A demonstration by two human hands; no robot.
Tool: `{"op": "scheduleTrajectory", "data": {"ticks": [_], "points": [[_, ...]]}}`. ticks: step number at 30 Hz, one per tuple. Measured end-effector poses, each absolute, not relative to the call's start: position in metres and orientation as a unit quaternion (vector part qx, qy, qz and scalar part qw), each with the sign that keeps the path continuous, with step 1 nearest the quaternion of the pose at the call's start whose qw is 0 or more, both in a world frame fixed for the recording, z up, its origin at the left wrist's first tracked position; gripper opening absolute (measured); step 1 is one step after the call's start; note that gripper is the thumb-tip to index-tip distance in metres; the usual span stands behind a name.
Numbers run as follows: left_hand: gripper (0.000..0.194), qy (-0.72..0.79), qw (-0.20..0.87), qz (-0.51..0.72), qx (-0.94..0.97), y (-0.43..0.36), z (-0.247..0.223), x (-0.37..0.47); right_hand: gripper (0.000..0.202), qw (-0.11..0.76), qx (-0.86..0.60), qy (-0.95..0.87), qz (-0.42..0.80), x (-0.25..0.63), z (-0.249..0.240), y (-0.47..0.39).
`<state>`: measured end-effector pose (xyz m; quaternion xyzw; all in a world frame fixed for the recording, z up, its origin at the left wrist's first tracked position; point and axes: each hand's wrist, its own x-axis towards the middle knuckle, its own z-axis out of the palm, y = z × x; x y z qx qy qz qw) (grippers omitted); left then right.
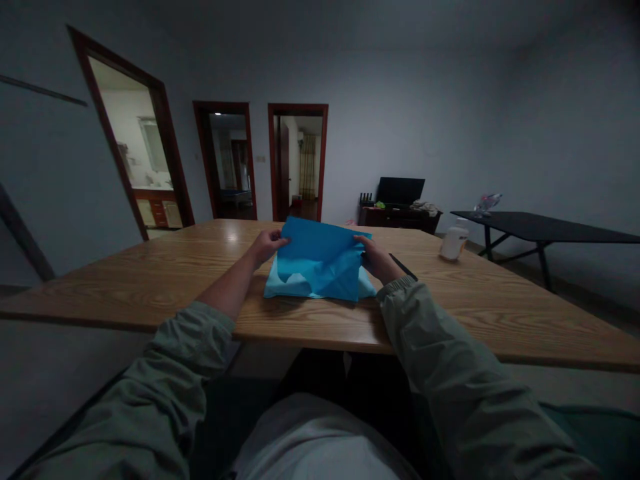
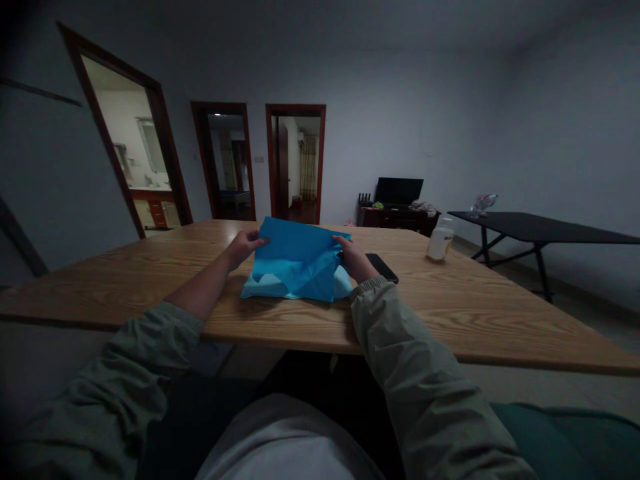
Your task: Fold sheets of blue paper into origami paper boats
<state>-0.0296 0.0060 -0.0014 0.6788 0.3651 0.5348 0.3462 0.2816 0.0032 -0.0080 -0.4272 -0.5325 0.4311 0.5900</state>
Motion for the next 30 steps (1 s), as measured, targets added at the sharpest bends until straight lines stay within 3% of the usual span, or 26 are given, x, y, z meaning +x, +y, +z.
{"op": "scheduleTrajectory", "data": {"ticks": [10, 21, 27, 30], "points": [[0.041, 0.382, 0.352, 0.580, 0.627, 0.015, -0.006, -0.037, 0.016, 0.589, -0.388, -0.447, 0.550, 0.285, -0.006, 0.006], [0.030, 0.417, 0.329, 0.616, 0.581, 0.030, -0.014, -0.044, 0.022, 0.661, -0.379, -0.434, 0.481, 0.290, -0.008, 0.012], [0.028, 0.467, 0.295, 0.607, 0.571, 0.045, -0.027, -0.045, 0.011, 0.556, -0.413, -0.457, 0.558, 0.285, -0.015, 0.009], [0.026, 0.481, 0.292, 0.602, 0.567, 0.047, -0.028, -0.047, 0.016, 0.563, -0.429, -0.482, 0.517, 0.286, -0.019, 0.011]]}}
